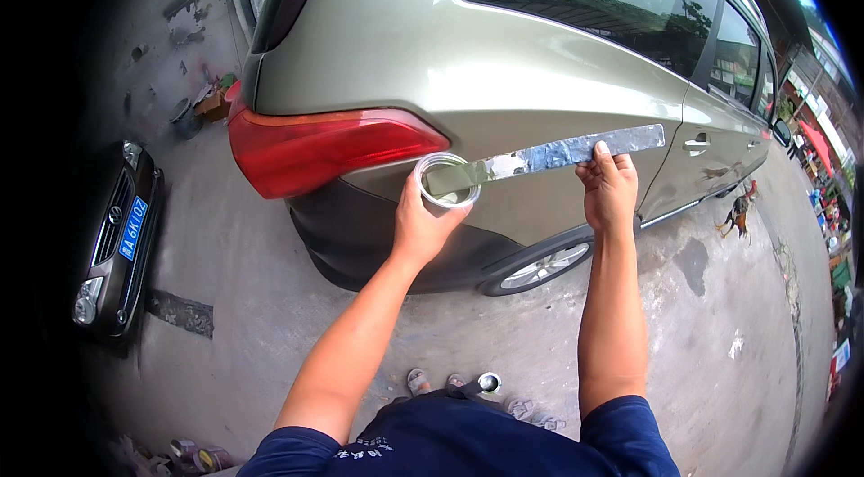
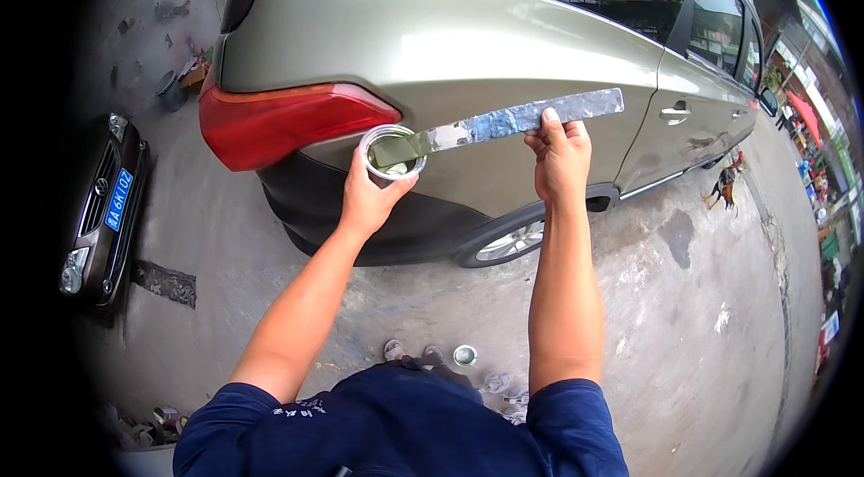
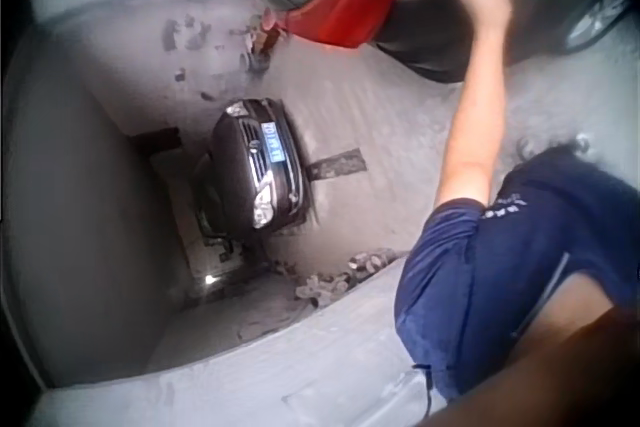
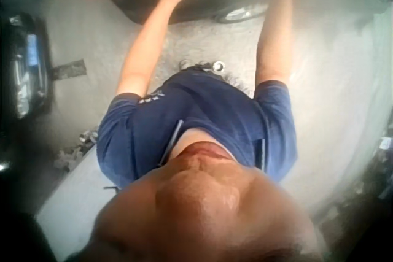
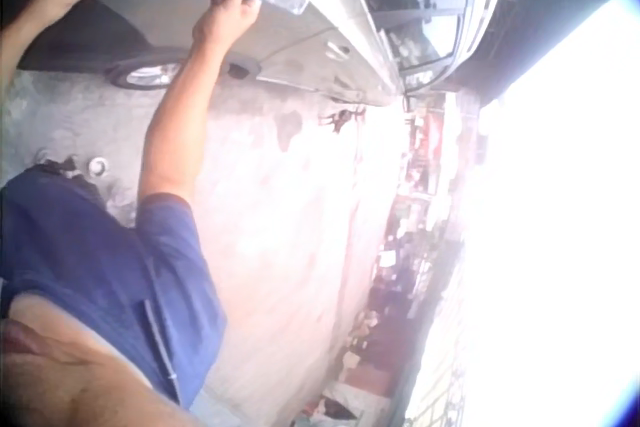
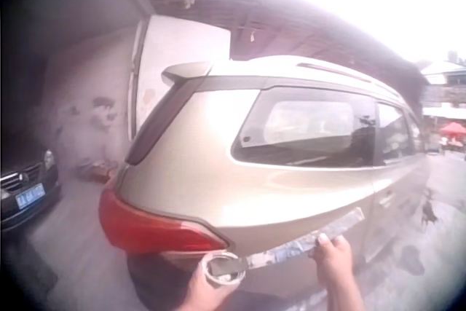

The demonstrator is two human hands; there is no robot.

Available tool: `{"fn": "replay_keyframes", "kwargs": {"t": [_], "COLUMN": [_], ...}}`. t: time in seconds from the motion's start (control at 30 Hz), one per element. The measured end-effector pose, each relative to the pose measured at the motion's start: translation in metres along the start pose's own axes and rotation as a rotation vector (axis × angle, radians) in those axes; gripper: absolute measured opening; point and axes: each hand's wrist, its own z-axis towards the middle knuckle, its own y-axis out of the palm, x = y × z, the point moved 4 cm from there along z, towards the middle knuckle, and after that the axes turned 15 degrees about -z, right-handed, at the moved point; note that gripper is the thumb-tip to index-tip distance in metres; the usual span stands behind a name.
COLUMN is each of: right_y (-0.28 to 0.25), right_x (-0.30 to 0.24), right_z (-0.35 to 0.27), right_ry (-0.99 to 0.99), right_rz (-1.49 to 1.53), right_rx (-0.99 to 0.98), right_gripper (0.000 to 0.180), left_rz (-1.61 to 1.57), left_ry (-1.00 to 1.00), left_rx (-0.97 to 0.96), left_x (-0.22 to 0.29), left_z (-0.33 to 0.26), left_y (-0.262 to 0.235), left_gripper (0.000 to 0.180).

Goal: The person walks through a garage, picks up a paint can and a scraper, and squats next to a car. They mix the paint with a stick and apply it to the rear bumper of the vehicle using the scraper.

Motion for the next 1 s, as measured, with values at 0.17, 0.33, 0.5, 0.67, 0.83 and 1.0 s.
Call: {"fn": "replay_keyframes", "kwargs": {"t": [0.17,0.33,0.5,0.67,0.83,1.0], "right_y": [-0.008,-0.013,-0.015,-0.017,-0.017,-0.017], "right_x": [0.016,0.038,0.050,0.052,0.048,0.042], "right_z": [0.021,0.040,0.050,0.058,0.062,0.065], "right_ry": [0.019,0.084,0.151,0.140,0.128,0.114], "right_rz": [0.142,0.247,0.276,0.288,0.271,0.249], "right_rx": [-0.067,-0.073,-0.063,-0.080,-0.078,-0.075], "right_gripper": [0.010,0.009,0.012,0.014,0.015,0.014], "left_rz": [-0.042,-0.013,-0.026,0.011,-0.021,-0.044], "left_ry": [-0.033,-0.036,-0.071,-0.073,-0.068,-0.068], "left_rx": [0.056,0.087,0.104,0.127,0.136,0.140], "left_x": [0.003,0.003,0.003,-0.003,-0.002,-0.002], "left_z": [0.008,0.010,0.014,0.014,0.018,0.021], "left_y": [0.010,0.019,0.023,0.028,0.030,0.033], "left_gripper": [0.070,0.070,0.073,0.075,0.075,0.075]}}
